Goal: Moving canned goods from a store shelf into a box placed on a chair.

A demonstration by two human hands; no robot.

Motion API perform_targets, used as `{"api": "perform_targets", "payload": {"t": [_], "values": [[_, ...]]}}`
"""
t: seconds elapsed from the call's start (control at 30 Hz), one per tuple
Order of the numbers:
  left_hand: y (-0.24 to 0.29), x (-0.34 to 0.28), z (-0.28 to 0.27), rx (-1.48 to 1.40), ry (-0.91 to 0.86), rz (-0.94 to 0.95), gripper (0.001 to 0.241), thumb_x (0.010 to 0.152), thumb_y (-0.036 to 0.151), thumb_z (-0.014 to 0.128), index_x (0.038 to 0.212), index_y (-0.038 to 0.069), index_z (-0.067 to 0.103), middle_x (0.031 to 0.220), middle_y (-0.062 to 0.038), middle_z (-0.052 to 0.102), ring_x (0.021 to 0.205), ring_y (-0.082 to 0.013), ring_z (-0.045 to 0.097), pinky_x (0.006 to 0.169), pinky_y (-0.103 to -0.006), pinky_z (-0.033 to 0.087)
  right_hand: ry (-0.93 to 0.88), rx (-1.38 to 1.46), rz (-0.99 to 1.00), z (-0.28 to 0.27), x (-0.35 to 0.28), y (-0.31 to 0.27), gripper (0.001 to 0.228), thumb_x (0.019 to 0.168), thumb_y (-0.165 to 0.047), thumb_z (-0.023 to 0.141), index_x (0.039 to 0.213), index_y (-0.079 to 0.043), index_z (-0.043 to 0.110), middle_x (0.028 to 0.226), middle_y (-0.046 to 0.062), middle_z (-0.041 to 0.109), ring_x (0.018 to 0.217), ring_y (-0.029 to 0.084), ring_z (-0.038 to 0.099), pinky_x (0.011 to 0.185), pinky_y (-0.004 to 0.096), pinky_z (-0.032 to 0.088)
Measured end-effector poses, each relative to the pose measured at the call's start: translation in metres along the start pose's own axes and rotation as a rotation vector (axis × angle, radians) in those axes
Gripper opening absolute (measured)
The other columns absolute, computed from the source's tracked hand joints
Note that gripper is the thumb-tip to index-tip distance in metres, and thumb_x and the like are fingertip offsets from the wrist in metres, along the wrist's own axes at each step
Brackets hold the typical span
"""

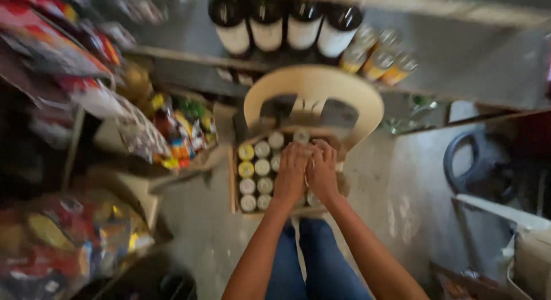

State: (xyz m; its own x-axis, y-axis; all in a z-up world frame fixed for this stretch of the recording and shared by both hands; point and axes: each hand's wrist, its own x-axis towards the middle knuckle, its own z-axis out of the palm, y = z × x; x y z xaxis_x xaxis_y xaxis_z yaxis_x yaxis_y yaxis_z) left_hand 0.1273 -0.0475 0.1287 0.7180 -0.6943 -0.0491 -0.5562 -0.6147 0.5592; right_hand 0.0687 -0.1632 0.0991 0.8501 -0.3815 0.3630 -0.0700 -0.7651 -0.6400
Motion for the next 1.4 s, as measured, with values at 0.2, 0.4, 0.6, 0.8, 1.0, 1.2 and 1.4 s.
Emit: {"api": "perform_targets", "payload": {"t": [0.2,0.4,0.6,0.8,1.0,1.2,1.4], "values": [[0.073,0.046,-0.113,-0.037,0.368,0.381,0.073,0.097,0.009,0.058,0.158,-0.009,0.023,0.161,-0.028,0.030,0.147,-0.0479,0.029,0.119,-0.0551,0.033,0.213,-0.017,-0.243,-0.124,0.106,-0.099,0.046,0.090,0.001,0.062,0.135,-0.005,0.056,0.143,0.022,0.048,0.126,0.043,0.047,0.106,0.053,0.041],[0.200,0.088,-0.288,-0.017,0.703,0.663,0.060,0.099,0.011,0.060,0.153,-0.003,0.038,0.154,-0.026,0.042,0.138,-0.0463,0.040,0.115,-0.0520,0.038,0.508,-0.143,-0.530,-0.277,0.213,-0.202,0.045,0.089,0.001,0.063,0.133,-0.004,0.056,0.139,0.021,0.050,0.128,0.043,0.047,0.109,0.053,0.040],[0.314,0.111,-0.427,-0.065,0.790,0.829,0.063,0.088,0.000,0.061,0.149,0.001,0.044,0.156,-0.022,0.038,0.140,-0.0471,0.039,0.115,-0.0507,0.040,0.686,-0.313,-0.646,-0.408,0.305,-0.266,0.040,0.087,0.001,0.065,0.126,-0.003,0.057,0.136,0.021,0.054,0.127,0.043,0.048,0.109,0.054,0.039],[0.361,0.255,-0.458,-0.142,0.845,0.708,0.073,0.081,0.007,0.073,0.147,-0.002,0.042,0.148,-0.032,0.033,0.142,-0.0553,0.025,0.115,-0.0615,0.021,0.471,-0.287,-0.494,-0.442,0.431,-0.212,0.058,0.084,-0.009,0.072,0.137,0.001,0.050,0.137,0.025,0.053,0.128,0.046,0.052,0.110,0.050,0.043],[0.359,0.407,-0.424,-0.295,0.772,0.485,0.083,0.088,0.038,0.074,0.151,-0.001,0.037,0.145,-0.033,0.048,0.139,-0.0488,0.043,0.117,-0.0558,0.034,0.135,-0.396,-0.193,-0.433,0.493,-0.165,0.080,0.077,-0.028,0.088,0.140,0.000,0.048,0.142,0.027,0.054,0.123,0.041,0.060,0.106,0.046,0.048],[0.379,0.439,-0.441,-0.374,0.533,0.429,0.107,0.085,0.049,0.080,0.153,-0.007,0.020,0.147,-0.036,0.043,0.139,-0.0481,0.043,0.115,-0.0500,0.037,0.228,-0.231,-0.097,-0.434,0.479,-0.183,0.101,0.082,-0.013,0.074,0.154,0.011,0.008,0.111,0.036,0.068,0.108,0.047,0.068,0.094,0.049,0.055],[0.406,0.480,-0.444,-0.534,0.516,0.643,0.093,0.083,0.040,0.073,0.149,-0.001,0.024,0.131,-0.029,0.063,0.124,-0.0407,0.064,0.102,-0.0459,0.050,0.253,-0.177,0.035,-0.444,0.461,-0.213,0.121,0.082,-0.014,0.074,0.154,0.006,-0.022,0.116,0.039,0.063,0.107,0.049,0.066,0.094,0.048,0.054]]}}
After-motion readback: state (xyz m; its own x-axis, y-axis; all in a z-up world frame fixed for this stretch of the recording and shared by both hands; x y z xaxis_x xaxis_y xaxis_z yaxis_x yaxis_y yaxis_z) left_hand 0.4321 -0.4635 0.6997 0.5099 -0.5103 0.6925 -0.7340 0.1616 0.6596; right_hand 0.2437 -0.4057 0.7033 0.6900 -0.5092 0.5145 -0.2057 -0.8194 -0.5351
